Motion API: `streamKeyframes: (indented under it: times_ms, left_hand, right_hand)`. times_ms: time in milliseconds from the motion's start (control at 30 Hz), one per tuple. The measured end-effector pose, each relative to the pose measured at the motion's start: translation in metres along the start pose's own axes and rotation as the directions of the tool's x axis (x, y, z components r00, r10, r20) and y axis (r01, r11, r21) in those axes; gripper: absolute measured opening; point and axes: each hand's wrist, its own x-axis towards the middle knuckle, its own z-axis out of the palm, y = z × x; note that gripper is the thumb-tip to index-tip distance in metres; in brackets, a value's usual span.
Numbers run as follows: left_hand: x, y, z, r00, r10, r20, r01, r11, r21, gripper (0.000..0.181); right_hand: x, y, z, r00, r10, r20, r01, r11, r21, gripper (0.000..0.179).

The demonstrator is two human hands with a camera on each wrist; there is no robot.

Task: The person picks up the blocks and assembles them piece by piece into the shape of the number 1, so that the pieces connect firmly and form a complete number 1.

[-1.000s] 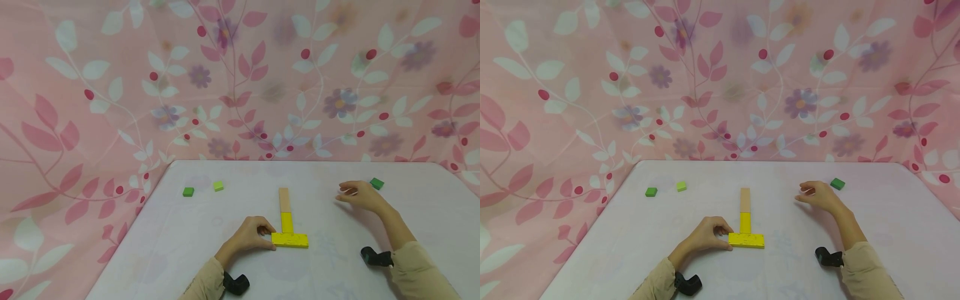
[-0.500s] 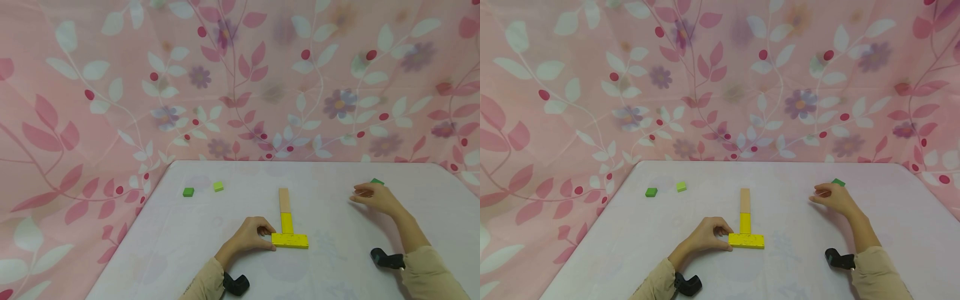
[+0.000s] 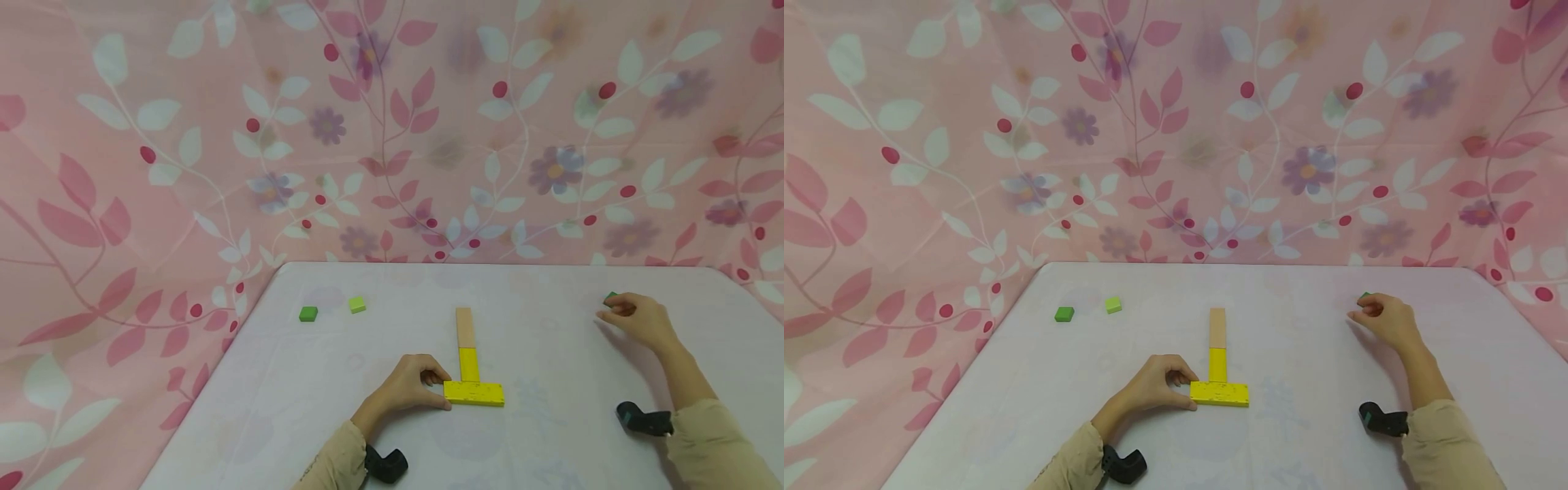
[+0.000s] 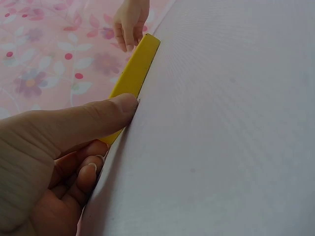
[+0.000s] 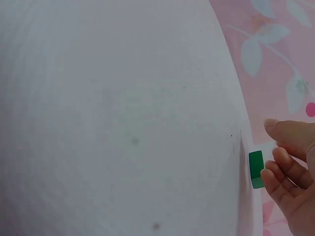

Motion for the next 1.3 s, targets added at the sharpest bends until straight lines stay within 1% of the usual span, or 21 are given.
streamKeyframes:
  times_ms: [133,233,367,567,767,867,1067,1200,1300]
  left_hand:
    - [0.0,-0.001,0.0,1.0,0.006,-0.002,-0.006,1.0,0.001,0.034]
    - [0.0,-0.002,0.0,1.0,0.008,-0.003,-0.008,1.0,0.0,0.034]
    - [0.0,-0.002,0.001,1.0,0.004,-0.004,-0.004,1.0,0.001,0.034]
    - [-0.001,-0.002,0.001,1.0,0.007,-0.005,-0.007,1.0,0.005,0.034]
    - [0.0,-0.002,0.0,1.0,0.013,-0.009,-0.013,1.0,0.002,0.034]
    - [0.0,-0.002,-0.001,1.0,0.018,-0.008,-0.018,1.0,0.002,0.034]
    - [0.0,-0.001,-0.002,1.0,0.022,-0.007,-0.022,1.0,0.0,0.034]
    - [0.0,-0.001,-0.001,1.0,0.026,-0.006,-0.026,1.0,-0.002,0.034]
    - [-0.001,-0.001,-0.001,0.999,0.033,-0.007,-0.033,0.999,-0.001,0.034]
  right_hand:
    - [0.002,0.007,-0.001,0.999,0.039,-0.036,-0.039,0.999,-0.01,0.036]
    - [0.004,0.011,-0.001,0.996,0.052,-0.071,-0.055,0.998,-0.029,0.038]
    - [0.006,0.012,-0.001,0.994,0.069,-0.081,-0.072,0.997,-0.038,0.046]
    - [0.008,0.017,0.0,0.993,0.104,-0.053,-0.106,0.993,-0.041,0.054]
    - [0.011,0.021,0.001,0.992,0.129,0.013,-0.128,0.989,-0.069,0.053]
    - [0.013,0.022,0.003,0.993,0.117,0.03,-0.114,0.99,-0.082,0.048]
    - [0.018,0.019,0.007,0.997,0.075,0.018,-0.073,0.993,-0.095,0.042]
    - [0.02,0.016,0.01,0.998,0.062,0.014,-0.061,0.994,-0.089,0.04]
    - [0.023,0.013,0.013,0.999,0.033,0.007,-0.032,0.996,-0.08,0.038]
